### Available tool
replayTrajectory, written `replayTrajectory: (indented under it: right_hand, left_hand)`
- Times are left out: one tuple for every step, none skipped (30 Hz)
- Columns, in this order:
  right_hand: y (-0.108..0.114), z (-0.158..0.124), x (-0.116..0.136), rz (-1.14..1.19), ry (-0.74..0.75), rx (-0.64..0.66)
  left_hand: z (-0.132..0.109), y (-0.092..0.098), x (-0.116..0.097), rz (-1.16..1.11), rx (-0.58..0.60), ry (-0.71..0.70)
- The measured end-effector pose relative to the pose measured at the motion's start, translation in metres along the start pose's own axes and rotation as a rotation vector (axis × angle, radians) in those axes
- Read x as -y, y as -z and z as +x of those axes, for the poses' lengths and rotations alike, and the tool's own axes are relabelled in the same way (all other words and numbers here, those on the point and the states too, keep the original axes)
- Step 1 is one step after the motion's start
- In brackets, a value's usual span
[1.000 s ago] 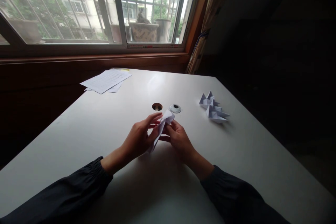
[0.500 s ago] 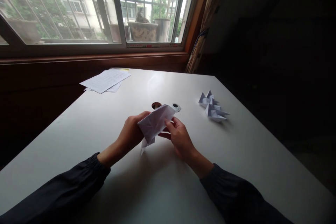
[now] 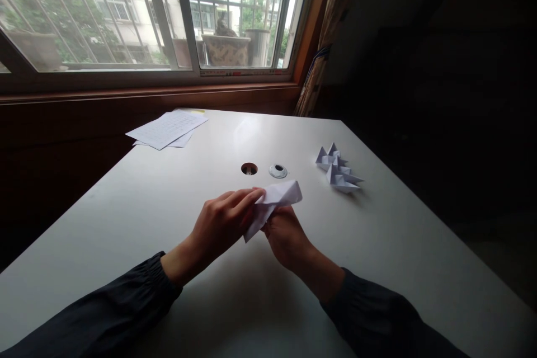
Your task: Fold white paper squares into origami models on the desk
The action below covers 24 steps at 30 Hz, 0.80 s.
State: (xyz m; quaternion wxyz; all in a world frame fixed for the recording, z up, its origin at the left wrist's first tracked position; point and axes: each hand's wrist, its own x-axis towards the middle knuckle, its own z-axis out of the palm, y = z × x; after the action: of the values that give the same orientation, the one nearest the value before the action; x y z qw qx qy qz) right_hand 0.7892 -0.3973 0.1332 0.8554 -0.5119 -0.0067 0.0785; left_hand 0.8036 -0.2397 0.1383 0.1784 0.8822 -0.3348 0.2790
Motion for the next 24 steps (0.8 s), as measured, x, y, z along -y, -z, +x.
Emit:
replayTrajectory:
  right_hand:
    - [0.001,0.002,-0.001,0.029,-0.001,-0.037]
    - [0.002,0.003,-0.002,0.054,0.001,-0.069]
    - [0.003,0.005,-0.002,0.072,0.005,-0.089]
    - [0.004,0.006,-0.002,0.079,0.01,-0.097]
    - [0.005,0.007,-0.002,0.078,0.016,-0.09]
    - [0.006,0.007,-0.002,0.068,0.026,-0.077]
    - [0.006,0.007,-0.001,0.054,0.036,-0.066]
    - [0.007,0.007,0.0,0.038,0.041,-0.061]
    - [0.007,0.007,0.001,0.021,0.04,-0.066]
    - [0.008,0.007,0.002,0.001,0.032,-0.078]
    - [0.008,0.007,0.002,-0.021,0.024,-0.088]
    - [0.009,0.008,0.003,-0.043,0.015,-0.094]
    - [0.01,0.009,0.003,-0.061,0.008,-0.092]
    - [0.011,0.01,0.004,-0.075,0.004,-0.088]
    - [0.012,0.012,0.004,-0.084,0.001,-0.087]
    - [0.013,0.014,0.004,-0.089,-0.002,-0.092]
    - [0.015,0.016,0.004,-0.094,-0.006,-0.106]
    - [0.017,0.018,0.004,-0.099,-0.01,-0.125]
    - [0.02,0.02,0.004,-0.105,-0.01,-0.145]
    - [0.023,0.023,0.003,-0.114,-0.005,-0.163]
    - [0.026,0.026,0.003,-0.121,0.004,-0.18]
    - [0.03,0.029,0.002,-0.127,0.013,-0.198]
    - [0.033,0.031,0.001,-0.135,0.023,-0.215]
    - [0.036,0.034,0.001,-0.146,0.033,-0.232]
  left_hand:
    - [0.001,-0.001,0.0,-0.013,0.008,0.005]
    - [0.001,-0.001,0.0,-0.027,0.011,0.013]
    - [0.002,-0.002,0.0,-0.042,0.01,0.022]
    - [0.002,-0.002,0.0,-0.058,0.005,0.035]
    - [0.003,-0.002,0.0,-0.072,-0.001,0.048]
    - [0.003,-0.002,0.0,-0.088,-0.004,0.062]
    - [0.003,-0.001,0.001,-0.104,-0.002,0.081]
    - [0.003,0.0,0.001,-0.124,0.005,0.105]
    - [0.003,0.001,0.001,-0.149,0.015,0.134]
    - [0.004,0.002,0.001,-0.176,0.024,0.167]
    - [0.005,0.003,0.003,-0.203,0.029,0.205]
    - [0.006,0.004,0.004,-0.223,0.031,0.248]
    - [0.008,0.004,0.007,-0.234,0.029,0.294]
    - [0.009,0.005,0.01,-0.243,0.027,0.341]
    - [0.011,0.006,0.014,-0.258,0.028,0.382]
    - [0.013,0.006,0.019,-0.289,0.037,0.414]
    - [0.015,0.006,0.024,-0.336,0.052,0.439]
    - [0.016,0.007,0.029,-0.397,0.066,0.46]
    - [0.017,0.007,0.034,-0.462,0.078,0.48]
    - [0.018,0.008,0.04,-0.523,0.09,0.499]
    - [0.018,0.008,0.045,-0.572,0.099,0.517]
    - [0.018,0.008,0.049,-0.607,0.103,0.532]
    - [0.017,0.007,0.054,-0.626,0.103,0.544]
    - [0.017,0.007,0.058,-0.631,0.102,0.551]
